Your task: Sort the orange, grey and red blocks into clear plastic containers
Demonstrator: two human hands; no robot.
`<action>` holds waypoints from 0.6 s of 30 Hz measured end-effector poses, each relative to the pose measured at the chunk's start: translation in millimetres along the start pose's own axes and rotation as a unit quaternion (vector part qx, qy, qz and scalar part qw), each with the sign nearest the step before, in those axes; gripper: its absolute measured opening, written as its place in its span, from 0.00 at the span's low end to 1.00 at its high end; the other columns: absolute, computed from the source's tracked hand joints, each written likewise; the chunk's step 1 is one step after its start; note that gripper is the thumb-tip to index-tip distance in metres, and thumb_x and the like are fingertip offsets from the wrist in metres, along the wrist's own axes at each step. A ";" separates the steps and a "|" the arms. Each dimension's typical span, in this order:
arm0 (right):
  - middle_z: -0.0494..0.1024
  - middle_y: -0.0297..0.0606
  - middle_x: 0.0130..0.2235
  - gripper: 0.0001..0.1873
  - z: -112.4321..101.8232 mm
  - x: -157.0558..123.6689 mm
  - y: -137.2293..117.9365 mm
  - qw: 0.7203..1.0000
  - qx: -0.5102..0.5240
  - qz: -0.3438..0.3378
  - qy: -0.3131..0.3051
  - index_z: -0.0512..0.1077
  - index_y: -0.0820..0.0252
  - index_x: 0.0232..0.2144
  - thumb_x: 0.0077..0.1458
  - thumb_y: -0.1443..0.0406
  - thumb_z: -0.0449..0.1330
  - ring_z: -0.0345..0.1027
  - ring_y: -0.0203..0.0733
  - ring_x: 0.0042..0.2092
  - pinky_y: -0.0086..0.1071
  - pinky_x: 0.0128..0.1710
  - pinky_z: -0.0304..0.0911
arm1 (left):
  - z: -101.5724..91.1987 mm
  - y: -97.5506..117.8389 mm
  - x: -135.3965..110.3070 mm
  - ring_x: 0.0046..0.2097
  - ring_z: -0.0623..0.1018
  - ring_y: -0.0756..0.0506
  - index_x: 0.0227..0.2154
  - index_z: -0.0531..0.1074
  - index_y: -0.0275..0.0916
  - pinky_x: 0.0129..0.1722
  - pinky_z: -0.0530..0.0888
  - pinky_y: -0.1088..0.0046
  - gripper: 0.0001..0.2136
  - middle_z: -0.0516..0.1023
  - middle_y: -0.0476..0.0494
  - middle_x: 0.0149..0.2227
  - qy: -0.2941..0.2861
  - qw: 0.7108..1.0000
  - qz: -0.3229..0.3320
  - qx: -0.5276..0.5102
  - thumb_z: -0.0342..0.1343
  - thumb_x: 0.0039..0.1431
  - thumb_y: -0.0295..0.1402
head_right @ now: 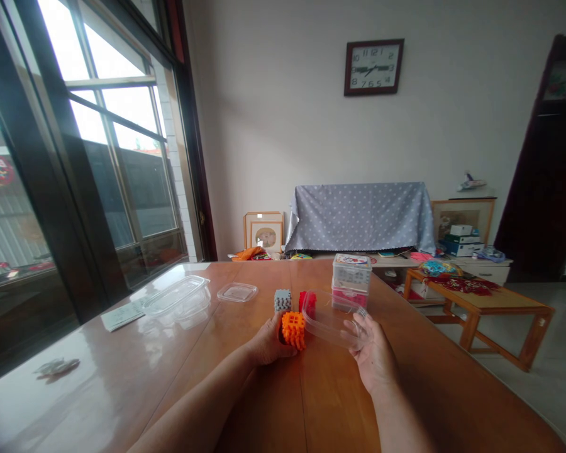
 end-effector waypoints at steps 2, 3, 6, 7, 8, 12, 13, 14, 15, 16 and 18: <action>0.81 0.42 0.50 0.26 -1.0 0.5 0.6 1.000 0.000 0.001 -0.001 0.76 0.52 0.49 0.55 0.45 0.60 0.77 0.45 0.43 0.29 0.27 0.59 | -2.5 -1.1 -1.9 0.53 0.76 0.36 0.62 0.62 0.45 0.54 0.73 0.61 0.45 0.77 0.42 0.53 0.009 1.000 -0.007 0.015 0.74 0.36 0.37; 0.80 0.41 0.50 0.26 -1.3 0.7 0.8 1.000 0.001 0.001 -0.002 0.76 0.51 0.50 0.55 0.45 0.60 0.77 0.45 0.43 0.29 0.27 0.59 | -3.5 -1.7 -2.9 0.53 0.76 0.36 0.61 0.63 0.45 0.54 0.73 0.62 0.45 0.77 0.42 0.53 0.014 1.000 -0.011 0.026 0.74 0.36 0.38; 0.80 0.41 0.50 0.26 -1.8 1.2 1.5 1.000 0.004 0.003 -0.005 0.76 0.51 0.50 0.55 0.45 0.60 0.77 0.45 0.44 0.29 0.28 0.60 | -5.9 -4.0 -5.8 0.52 0.76 0.35 0.59 0.65 0.46 0.53 0.73 0.61 0.43 0.76 0.41 0.52 0.028 0.997 -0.025 0.064 0.74 0.36 0.41; 0.80 0.41 0.51 0.26 -2.1 1.4 1.7 1.000 0.003 0.004 -0.006 0.75 0.51 0.50 0.55 0.45 0.60 0.77 0.45 0.44 0.29 0.28 0.60 | -7.0 -5.0 -6.8 0.52 0.76 0.35 0.58 0.66 0.45 0.53 0.73 0.61 0.42 0.76 0.41 0.51 0.033 0.996 -0.031 0.076 0.74 0.36 0.41; 0.80 0.41 0.51 0.26 -2.4 1.7 2.0 1.000 0.002 0.004 -0.006 0.75 0.51 0.50 0.55 0.45 0.60 0.77 0.45 0.44 0.29 0.28 0.60 | -8.5 -6.1 -7.9 0.52 0.76 0.35 0.57 0.67 0.45 0.53 0.73 0.60 0.41 0.76 0.40 0.51 0.037 0.995 -0.035 0.085 0.74 0.36 0.42; 0.79 0.41 0.53 0.27 -3.8 2.6 2.9 1.000 -0.015 0.009 -0.003 0.74 0.50 0.51 0.55 0.45 0.59 0.77 0.47 0.45 0.30 0.27 0.60 | -20.1 -11.2 -15.4 0.53 0.75 0.35 0.55 0.68 0.42 0.53 0.72 0.61 0.39 0.75 0.39 0.52 0.039 0.993 -0.039 0.101 0.73 0.37 0.43; 0.79 0.41 0.53 0.27 -3.7 2.3 3.0 1.000 -0.020 0.011 -0.004 0.74 0.50 0.52 0.55 0.45 0.59 0.77 0.48 0.46 0.30 0.28 0.60 | -24.4 -12.7 -18.5 0.53 0.75 0.35 0.55 0.68 0.41 0.53 0.72 0.62 0.39 0.75 0.38 0.52 0.038 0.993 -0.038 0.105 0.73 0.37 0.43; 0.79 0.42 0.54 0.28 -3.3 1.7 3.0 1.000 -0.024 0.013 -0.005 0.74 0.50 0.52 0.55 0.45 0.59 0.78 0.48 0.46 0.30 0.28 0.61 | -28.9 -14.4 -22.1 0.53 0.75 0.35 0.55 0.68 0.41 0.53 0.72 0.62 0.39 0.75 0.38 0.52 0.037 0.993 -0.036 0.108 0.73 0.37 0.43; 0.79 0.42 0.54 0.28 -2.5 0.6 3.0 0.999 -0.030 0.015 -0.008 0.73 0.50 0.53 0.55 0.45 0.59 0.78 0.48 0.46 0.30 0.28 0.61 | -33.7 -16.2 -26.1 0.53 0.75 0.34 0.55 0.68 0.40 0.53 0.72 0.62 0.38 0.75 0.37 0.52 0.037 0.993 -0.033 0.110 0.73 0.38 0.42; 0.79 0.42 0.54 0.29 -1.3 -0.8 3.0 0.999 -0.039 0.016 -0.013 0.73 0.51 0.54 0.55 0.45 0.59 0.78 0.48 0.46 0.30 0.28 0.61 | -38.4 -18.3 -30.5 0.53 0.75 0.34 0.55 0.68 0.40 0.52 0.72 0.62 0.38 0.75 0.37 0.52 0.039 0.993 -0.031 0.111 0.73 0.38 0.42; 0.80 0.43 0.54 0.31 2.1 -4.5 4.0 0.997 -0.066 0.014 -0.024 0.72 0.51 0.56 0.54 0.45 0.59 0.78 0.48 0.46 0.30 0.28 0.59 | -47.5 -22.9 -40.2 0.53 0.75 0.34 0.54 0.68 0.40 0.52 0.73 0.62 0.37 0.76 0.38 0.50 0.045 0.992 -0.029 0.112 0.72 0.39 0.42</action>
Point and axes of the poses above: each hand's wrist, its own x-axis towards the middle knuckle, its own z-axis out of the palm, y = z × x, the point moved 2 cm from there along x, towards the middle knuckle
